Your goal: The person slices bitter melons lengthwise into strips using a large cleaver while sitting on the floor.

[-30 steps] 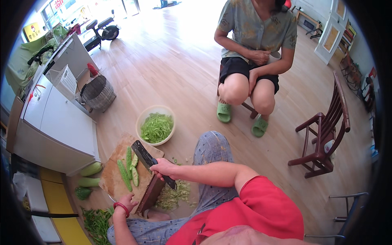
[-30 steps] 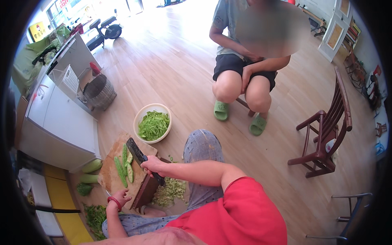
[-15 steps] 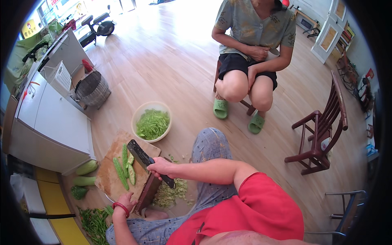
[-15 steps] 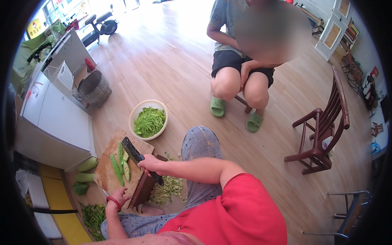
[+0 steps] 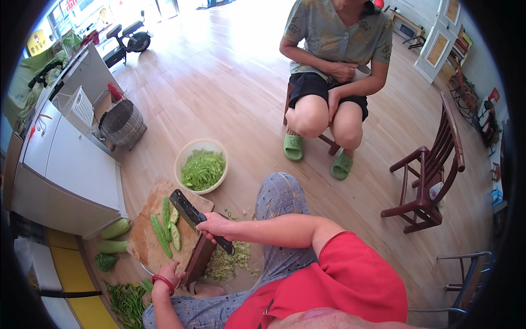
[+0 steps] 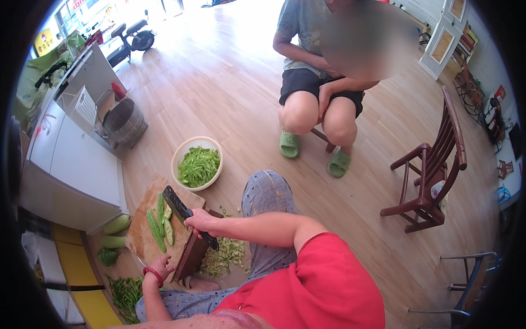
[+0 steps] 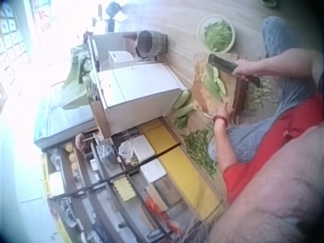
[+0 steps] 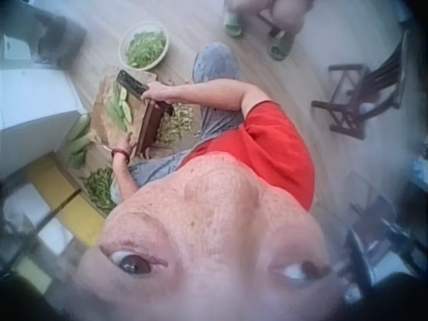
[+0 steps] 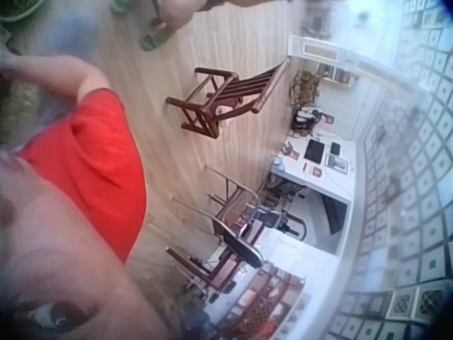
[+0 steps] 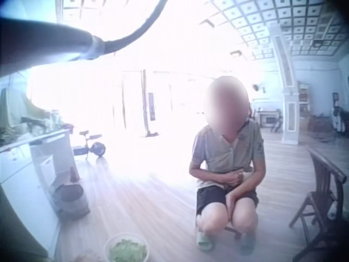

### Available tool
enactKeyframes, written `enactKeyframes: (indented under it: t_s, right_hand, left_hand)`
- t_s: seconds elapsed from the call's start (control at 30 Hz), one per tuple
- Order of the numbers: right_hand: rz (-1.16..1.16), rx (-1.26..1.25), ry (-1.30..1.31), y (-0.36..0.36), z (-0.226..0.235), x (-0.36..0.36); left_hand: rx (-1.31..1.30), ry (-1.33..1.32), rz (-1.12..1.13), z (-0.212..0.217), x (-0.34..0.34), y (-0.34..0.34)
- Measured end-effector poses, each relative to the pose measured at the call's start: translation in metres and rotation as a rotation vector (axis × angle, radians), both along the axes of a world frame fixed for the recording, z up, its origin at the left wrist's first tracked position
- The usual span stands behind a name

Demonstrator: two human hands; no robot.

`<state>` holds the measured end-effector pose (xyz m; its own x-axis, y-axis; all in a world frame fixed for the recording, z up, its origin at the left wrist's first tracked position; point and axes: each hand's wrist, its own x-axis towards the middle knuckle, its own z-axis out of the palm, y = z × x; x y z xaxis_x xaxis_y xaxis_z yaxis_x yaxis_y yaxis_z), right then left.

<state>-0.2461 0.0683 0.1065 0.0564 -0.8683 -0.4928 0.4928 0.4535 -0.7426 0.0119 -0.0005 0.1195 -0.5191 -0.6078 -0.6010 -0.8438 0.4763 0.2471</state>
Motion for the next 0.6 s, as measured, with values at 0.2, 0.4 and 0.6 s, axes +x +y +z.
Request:
enactKeyframes:
  t_s: [0.2, 0.4, 0.6]
  right_hand:
    - [-0.002, 0.005, -0.001, 0.002, -0.005, -0.002]
    - [0.008, 0.001, -0.016, 0.004, -0.005, -0.008]
    - [0.014, 0.040, 0.100, -0.010, -0.001, -0.008]
  left_hand:
    - [0.012, -0.005, 0.000, -0.001, -0.002, 0.002]
    - [0.027, 0.005, 0.014, -0.001, -0.008, 0.004]
    - [-0.173, 0.414, -0.048, -0.018, 0.019, -0.026]
